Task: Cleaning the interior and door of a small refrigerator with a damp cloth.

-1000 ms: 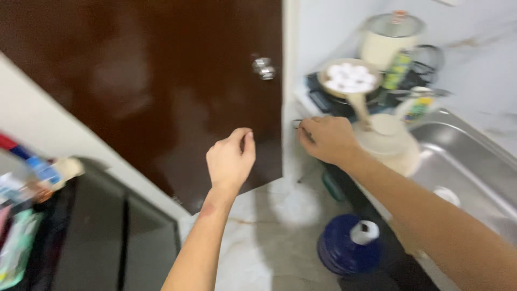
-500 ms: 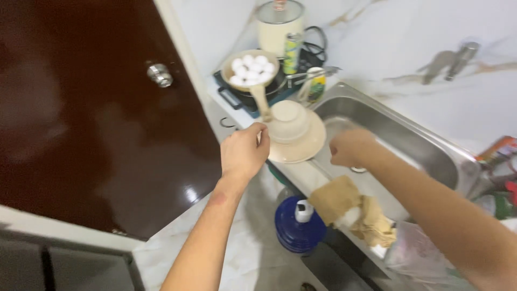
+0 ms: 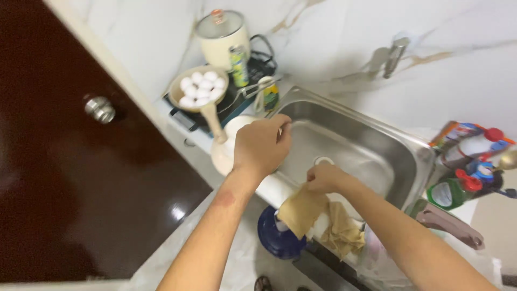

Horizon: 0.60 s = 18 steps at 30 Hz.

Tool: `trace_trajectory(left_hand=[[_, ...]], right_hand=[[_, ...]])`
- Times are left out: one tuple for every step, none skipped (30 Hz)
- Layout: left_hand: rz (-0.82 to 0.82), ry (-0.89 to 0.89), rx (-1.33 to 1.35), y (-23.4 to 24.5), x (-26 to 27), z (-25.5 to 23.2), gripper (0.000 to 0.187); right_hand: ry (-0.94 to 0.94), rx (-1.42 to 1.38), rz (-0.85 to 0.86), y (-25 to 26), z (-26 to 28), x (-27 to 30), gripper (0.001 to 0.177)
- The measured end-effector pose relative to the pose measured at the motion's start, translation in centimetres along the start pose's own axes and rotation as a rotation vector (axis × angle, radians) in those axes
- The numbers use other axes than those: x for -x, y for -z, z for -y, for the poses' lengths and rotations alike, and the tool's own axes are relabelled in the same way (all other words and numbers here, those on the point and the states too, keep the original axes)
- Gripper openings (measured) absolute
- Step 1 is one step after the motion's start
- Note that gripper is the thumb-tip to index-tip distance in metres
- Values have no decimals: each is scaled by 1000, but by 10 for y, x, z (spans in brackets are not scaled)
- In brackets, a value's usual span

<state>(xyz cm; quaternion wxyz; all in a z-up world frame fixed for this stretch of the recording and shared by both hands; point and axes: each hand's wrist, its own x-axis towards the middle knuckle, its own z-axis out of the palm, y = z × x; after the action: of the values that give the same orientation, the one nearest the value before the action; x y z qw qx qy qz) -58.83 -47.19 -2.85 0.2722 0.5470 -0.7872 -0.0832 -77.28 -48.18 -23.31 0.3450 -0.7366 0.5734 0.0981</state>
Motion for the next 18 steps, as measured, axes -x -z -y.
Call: trace_trajectory(left_hand=[[9,-19,10,-4,-9,-1,19],[-59,-107,78,-8,-18,-2,20],[-127,-194,148,-12,-28,-3,23],[-110,-215,167,-17,-42,-6,23],[-63,-242,139,-22,-56,-8,29],[-17,-271,111,-26,-68,-10,35],[-1,-295,130,-34,-82,-11,35],[-20,-374,95,-42,-96,-13,47],[-43,-452,62,-50,-110,-15,59],[-38,-479,81,-53,-124,-16,59],[7,-562,-2,-57,-138,-18,67],[51,-643,-94,-60,-149,-20,76],[54,-668,-83,-66,-165,-22,76],[71,-751,-144,-72,-173,-20,76],[84,-835,-204,-80,-180,-19,76],[85,-855,-190,-85,-184,-20,76],[118,-895,-245,-91,-188,-23,72],[145,-935,-300,-96,-195,-27,68]], right_hand=[[-19,-11,-9,-5,-16,-15,39],[80,-298,-5,-9,-32,-28,40],[184,-584,-9,-13,-49,-42,41],[159,-598,-25,0,-52,-37,41],[157,-833,19,12,-56,-32,41],[159,-1070,58,24,-57,-26,42],[138,-1086,33,40,-56,-19,42],[114,-1195,-28,57,-54,-12,42],[91,-1303,-93,73,-52,-5,43],[77,-1310,-124,90,-50,-3,43],[-64,-1193,-240,105,-48,0,40],[-202,-1075,-343,119,-46,3,40],[-214,-1086,-366,125,-73,-15,40],[-175,-1101,-411,120,-97,-31,37],[-137,-1114,-458,113,-122,-46,35],[-152,-1120,-478,118,-122,-43,35],[-194,-1205,-551,124,-122,-39,35],[-234,-1285,-628,133,-123,-35,35]])
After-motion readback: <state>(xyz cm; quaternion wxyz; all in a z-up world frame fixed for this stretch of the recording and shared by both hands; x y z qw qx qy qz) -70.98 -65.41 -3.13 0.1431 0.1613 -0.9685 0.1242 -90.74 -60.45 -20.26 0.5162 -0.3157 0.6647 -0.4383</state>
